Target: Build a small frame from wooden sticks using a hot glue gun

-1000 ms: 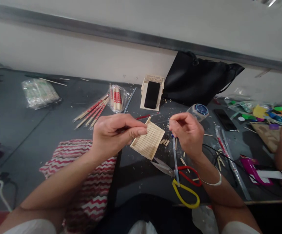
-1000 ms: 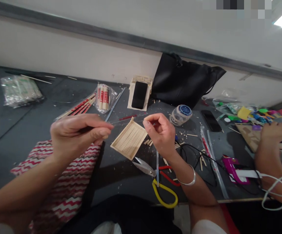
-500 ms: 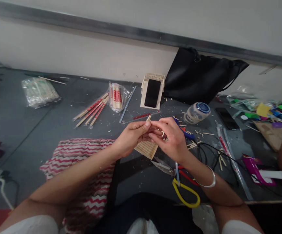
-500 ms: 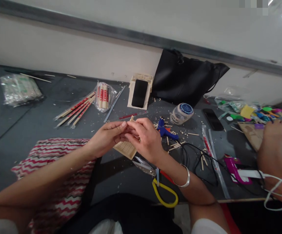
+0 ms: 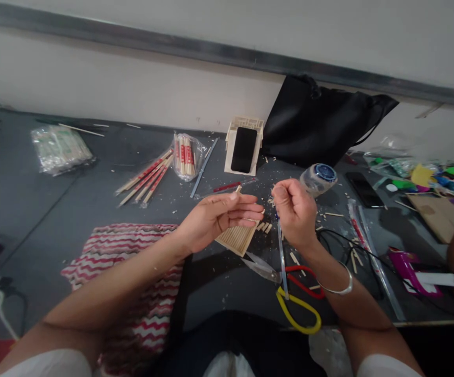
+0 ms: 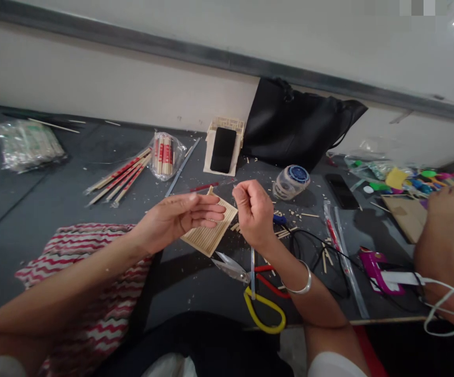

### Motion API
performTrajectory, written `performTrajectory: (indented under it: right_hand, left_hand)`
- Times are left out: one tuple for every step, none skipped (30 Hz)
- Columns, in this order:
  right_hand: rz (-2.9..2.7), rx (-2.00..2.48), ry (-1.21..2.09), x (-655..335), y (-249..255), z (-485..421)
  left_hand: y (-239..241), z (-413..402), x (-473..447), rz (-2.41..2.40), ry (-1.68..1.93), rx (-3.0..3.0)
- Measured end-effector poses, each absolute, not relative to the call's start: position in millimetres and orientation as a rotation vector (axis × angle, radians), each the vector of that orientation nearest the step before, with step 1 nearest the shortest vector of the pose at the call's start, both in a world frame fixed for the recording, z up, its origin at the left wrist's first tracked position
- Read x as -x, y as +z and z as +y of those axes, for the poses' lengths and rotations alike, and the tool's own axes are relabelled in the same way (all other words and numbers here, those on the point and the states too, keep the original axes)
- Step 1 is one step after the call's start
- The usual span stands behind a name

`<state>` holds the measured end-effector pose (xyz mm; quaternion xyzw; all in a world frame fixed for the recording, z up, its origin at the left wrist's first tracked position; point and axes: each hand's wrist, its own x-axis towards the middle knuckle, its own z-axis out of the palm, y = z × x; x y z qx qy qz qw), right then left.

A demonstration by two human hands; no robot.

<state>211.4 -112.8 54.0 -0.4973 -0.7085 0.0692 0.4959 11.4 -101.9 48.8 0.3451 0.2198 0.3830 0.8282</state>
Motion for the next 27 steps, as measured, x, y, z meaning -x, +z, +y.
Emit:
performTrajectory:
  right_hand:
    - [-1.726,1.205,0.202,-211,55,-114]
    - [-1.744,1.204,0.241,-209,56,-115]
    - [-1.767,1.197,0.279,-208,57,-116]
    - [-1.788,1.187,0.308,-206,57,-117]
    - [-1.808,1.177,0.328,-205,58,-118]
    - [-1.823,1.169,0.341,-203,58,-119]
    - [-1.829,1.168,0.346,-202,57,-119]
    - [-1.829,1.175,0.346,-202,56,-120]
    - [-1.83,1.187,0.338,-202,56,-120]
    - [-1.831,1.203,0.32,-201,54,-120]
    - [-1.833,1.217,0.293,-201,53,-120]
    - [-1.835,1.232,0.257,-201,52,-120]
    - [-1.842,1.246,0.213,-201,50,-121]
    - [-1.856,1.255,0.162,-201,49,-121]
    - [-1.875,1.259,0.106,-201,48,-121]
    - [-1.898,1.258,0.052,-201,47,-121]
    - [-1.916,1.252,0.003,-201,47,-121]
    - [-1.921,1.243,-0.037,-201,47,-120]
    - [-1.908,1.235,-0.065,-203,48,-119]
    - [-1.877,1.232,-0.081,-205,49,-117]
    - [-1.833,1.237,-0.091,-209,51,-115]
    - [-1.785,1.247,-0.092,-214,53,-112]
    - [-1.739,1.264,-0.085,-220,55,-110]
    - [-1.695,1.281,-0.077,-227,58,-108]
    - [-1.655,1.3,-0.07,-235,60,-106]
    - [-1.623,1.317,-0.078,-243,62,-104]
    - [-1.606,1.333,-0.099,-251,64,-102]
  left_hand:
    - [48,-102,-12,0.497,0.842,-0.745]
    - [48,-103,-12,0.525,0.868,-0.756]
    - [48,-103,-13,0.55,0.889,-0.765]
    - [48,-104,-14,0.571,0.903,-0.771]
    - [48,-104,-14,0.585,0.908,-0.776]
    - [47,-104,-15,0.591,0.911,-0.781]
    - [47,-104,-15,0.592,0.916,-0.784]
    - [46,-104,-15,0.586,0.921,-0.786]
    - [46,-104,-16,0.574,0.925,-0.785]
    - [45,-105,-16,0.559,0.929,-0.782]
    - [44,-105,-16,0.543,0.932,-0.78]
    - [43,-106,-15,0.525,0.932,-0.781]
    - [42,-106,-15,0.504,0.928,-0.786]
    - [41,-106,-15,0.479,0.919,-0.797]
    - [41,-107,-14,0.453,0.906,-0.811]
    - [41,-107,-14,0.424,0.886,-0.828]
    - [42,-107,-13,0.396,0.861,-0.841]
    - [43,-106,-12,0.372,0.833,-0.851]
    - [44,-105,-11,0.359,0.807,-0.854]
    - [45,-104,-11,0.359,0.79,-0.85]
    - [46,-103,-10,0.374,0.793,-0.841]
    - [47,-101,-9,0.404,0.811,-0.833]
    - [48,-99,-9,0.447,0.846,-0.829]
    - [50,-97,-8,0.493,0.896,-0.834]
    - [51,-95,-7,0.535,0.956,-0.848]
    - [52,-93,-6,0.571,1.019,-0.869]
    - [53,-92,-5,0.601,1.076,-0.891]
